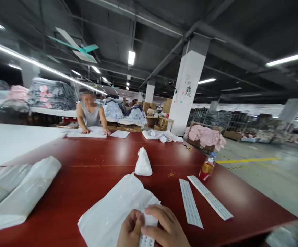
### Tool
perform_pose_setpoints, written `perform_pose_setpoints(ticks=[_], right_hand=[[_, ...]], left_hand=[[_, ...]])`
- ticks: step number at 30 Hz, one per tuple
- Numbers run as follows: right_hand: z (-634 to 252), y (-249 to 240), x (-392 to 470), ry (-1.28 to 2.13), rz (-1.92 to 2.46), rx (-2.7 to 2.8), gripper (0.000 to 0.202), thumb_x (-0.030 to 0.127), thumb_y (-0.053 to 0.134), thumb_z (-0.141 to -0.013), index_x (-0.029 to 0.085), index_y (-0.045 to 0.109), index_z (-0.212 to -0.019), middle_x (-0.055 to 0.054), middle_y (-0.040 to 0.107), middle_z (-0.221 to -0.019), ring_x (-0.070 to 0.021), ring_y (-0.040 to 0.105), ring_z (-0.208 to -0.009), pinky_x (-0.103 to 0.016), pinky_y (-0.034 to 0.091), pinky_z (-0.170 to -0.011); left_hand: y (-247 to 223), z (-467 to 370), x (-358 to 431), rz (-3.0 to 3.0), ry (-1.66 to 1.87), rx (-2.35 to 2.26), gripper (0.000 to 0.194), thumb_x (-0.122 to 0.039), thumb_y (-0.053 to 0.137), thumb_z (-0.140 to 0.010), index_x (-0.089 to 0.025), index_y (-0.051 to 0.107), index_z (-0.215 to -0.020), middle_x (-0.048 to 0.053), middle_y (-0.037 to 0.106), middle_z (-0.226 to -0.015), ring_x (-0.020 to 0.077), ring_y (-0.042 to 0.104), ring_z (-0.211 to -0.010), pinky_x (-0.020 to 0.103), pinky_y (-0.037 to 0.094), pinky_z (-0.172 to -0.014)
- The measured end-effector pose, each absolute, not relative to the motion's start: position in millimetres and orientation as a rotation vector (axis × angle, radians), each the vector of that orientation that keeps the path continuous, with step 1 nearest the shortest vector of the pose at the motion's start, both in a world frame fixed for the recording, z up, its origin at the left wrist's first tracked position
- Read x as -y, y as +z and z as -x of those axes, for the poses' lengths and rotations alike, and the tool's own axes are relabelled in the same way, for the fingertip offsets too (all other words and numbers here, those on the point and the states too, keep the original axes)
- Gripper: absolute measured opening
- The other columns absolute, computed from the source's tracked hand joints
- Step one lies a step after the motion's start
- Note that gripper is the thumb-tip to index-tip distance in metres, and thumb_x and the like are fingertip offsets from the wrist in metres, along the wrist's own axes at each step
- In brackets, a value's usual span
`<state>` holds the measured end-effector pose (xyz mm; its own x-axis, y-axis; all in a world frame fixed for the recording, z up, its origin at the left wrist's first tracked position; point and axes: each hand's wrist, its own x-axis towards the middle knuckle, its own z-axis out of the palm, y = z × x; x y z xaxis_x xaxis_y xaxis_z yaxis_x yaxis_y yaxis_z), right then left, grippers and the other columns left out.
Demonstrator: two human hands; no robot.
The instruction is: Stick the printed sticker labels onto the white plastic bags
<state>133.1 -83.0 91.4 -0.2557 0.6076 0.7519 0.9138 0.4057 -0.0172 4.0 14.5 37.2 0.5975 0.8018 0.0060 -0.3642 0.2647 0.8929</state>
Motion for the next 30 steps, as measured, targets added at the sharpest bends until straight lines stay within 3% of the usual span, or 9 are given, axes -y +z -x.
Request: perform_pose_setpoints(ticks=[2, 5, 7, 9, 13, 19, 23, 26, 30], right_hand=[[-133, 94, 91, -0.55, 1.401, 2.006, 0.044, 0.009, 0.059, -0.083, 0.036, 0.07, -0.116, -0.005, 0.073, -0.111, -0.0251, 0.068, -0.097, -0.042, 0.06, -0.083], [-129, 83, 97, -0.331, 1.516, 1.819, 0.049, 0.004, 0.051, -0.083, 0.03, 0.07, -0.12, -0.006, 0.071, -0.104, -0.0225, 0.066, -0.093, -0.04, 0.058, -0.082], [-125, 71, 98, -0.155, 1.461, 1.633, 0.046, 0.006, 0.049, -0.088, 0.03, 0.07, -0.121, -0.006, 0.07, -0.108, -0.021, 0.065, -0.098, -0.037, 0.057, -0.085], [-123, 59, 96, 0.02, 1.368, 1.47, 0.04, 0.01, 0.049, -0.093, 0.029, 0.072, -0.119, -0.006, 0.069, -0.112, -0.0194, 0.066, -0.103, -0.035, 0.056, -0.089], [-131, 48, 94, 0.387, 1.36, 1.329, 0.029, 0.024, 0.054, -0.097, 0.027, 0.075, -0.117, -0.005, 0.072, -0.106, -0.0195, 0.069, -0.097, -0.033, 0.057, -0.088], [-162, 54, 107, 0.837, 1.349, 1.273, 0.038, 0.043, 0.049, -0.102, 0.024, 0.071, -0.126, -0.007, 0.075, -0.115, -0.0239, 0.072, -0.102, -0.039, 0.058, -0.094], [-176, 57, 106, 0.737, 1.411, 1.395, 0.034, 0.038, 0.068, -0.092, 0.026, 0.072, -0.123, -0.006, 0.074, -0.121, -0.0257, 0.071, -0.11, -0.04, 0.057, -0.099], [-183, 59, 100, 0.586, 1.432, 1.521, 0.027, 0.031, 0.065, -0.096, 0.027, 0.074, -0.12, -0.005, 0.075, -0.117, -0.0233, 0.071, -0.109, -0.038, 0.057, -0.098], [-188, 55, 89, 0.229, 1.426, 1.725, 0.033, 0.021, 0.061, -0.097, 0.028, 0.068, -0.128, -0.005, 0.076, -0.109, -0.0222, 0.072, -0.099, -0.039, 0.058, -0.092]], left_hand=[[40, -3, -11, -1.077, 0.827, -0.51, 0.058, -0.072, 0.073, -0.076, -0.019, 0.05, -0.072, -0.005, 0.048, -0.06, 0.0112, 0.045, -0.056, 0.024, 0.039, -0.055], [49, 9, -6, -1.204, 0.951, -0.612, 0.049, -0.067, 0.07, -0.083, -0.019, 0.059, -0.082, 0.0, 0.06, -0.075, 0.0169, 0.057, -0.072, 0.028, 0.049, -0.07], [56, 18, -4, -1.266, 1.061, -0.638, 0.055, -0.068, 0.071, -0.08, -0.019, 0.064, -0.102, 0.007, 0.068, -0.106, 0.0238, 0.063, -0.1, 0.032, 0.052, -0.087], [59, 23, -2, -1.332, 0.947, -0.549, 0.058, -0.064, 0.07, -0.083, -0.019, 0.061, -0.119, 0.011, 0.064, -0.127, 0.026, 0.062, -0.113, 0.034, 0.052, -0.093], [54, 25, 8, -1.305, 0.707, -0.541, 0.043, -0.052, 0.077, -0.082, -0.017, 0.064, -0.103, 0.005, 0.071, -0.089, 0.0186, 0.066, -0.077, 0.028, 0.054, -0.069], [46, 15, 44, -1.196, 0.93, -0.742, 0.033, -0.046, 0.076, -0.085, -0.017, 0.061, -0.081, -0.002, 0.066, -0.069, 0.0121, 0.058, -0.061, 0.022, 0.047, -0.058], [49, 2, 49, -1.299, 0.996, -0.748, 0.03, -0.046, 0.071, -0.089, -0.018, 0.065, -0.085, 0.0, 0.067, -0.075, 0.0146, 0.061, -0.069, 0.023, 0.049, -0.062], [52, -5, 42, -1.415, 0.976, -0.779, 0.033, -0.05, 0.067, -0.091, -0.017, 0.067, -0.084, 0.001, 0.067, -0.076, 0.0156, 0.06, -0.071, 0.023, 0.048, -0.063], [50, -10, 29, -1.504, 0.934, -0.974, 0.042, -0.054, 0.063, -0.093, -0.018, 0.058, -0.071, -0.004, 0.053, -0.059, 0.0119, 0.047, -0.057, 0.021, 0.038, -0.052]])
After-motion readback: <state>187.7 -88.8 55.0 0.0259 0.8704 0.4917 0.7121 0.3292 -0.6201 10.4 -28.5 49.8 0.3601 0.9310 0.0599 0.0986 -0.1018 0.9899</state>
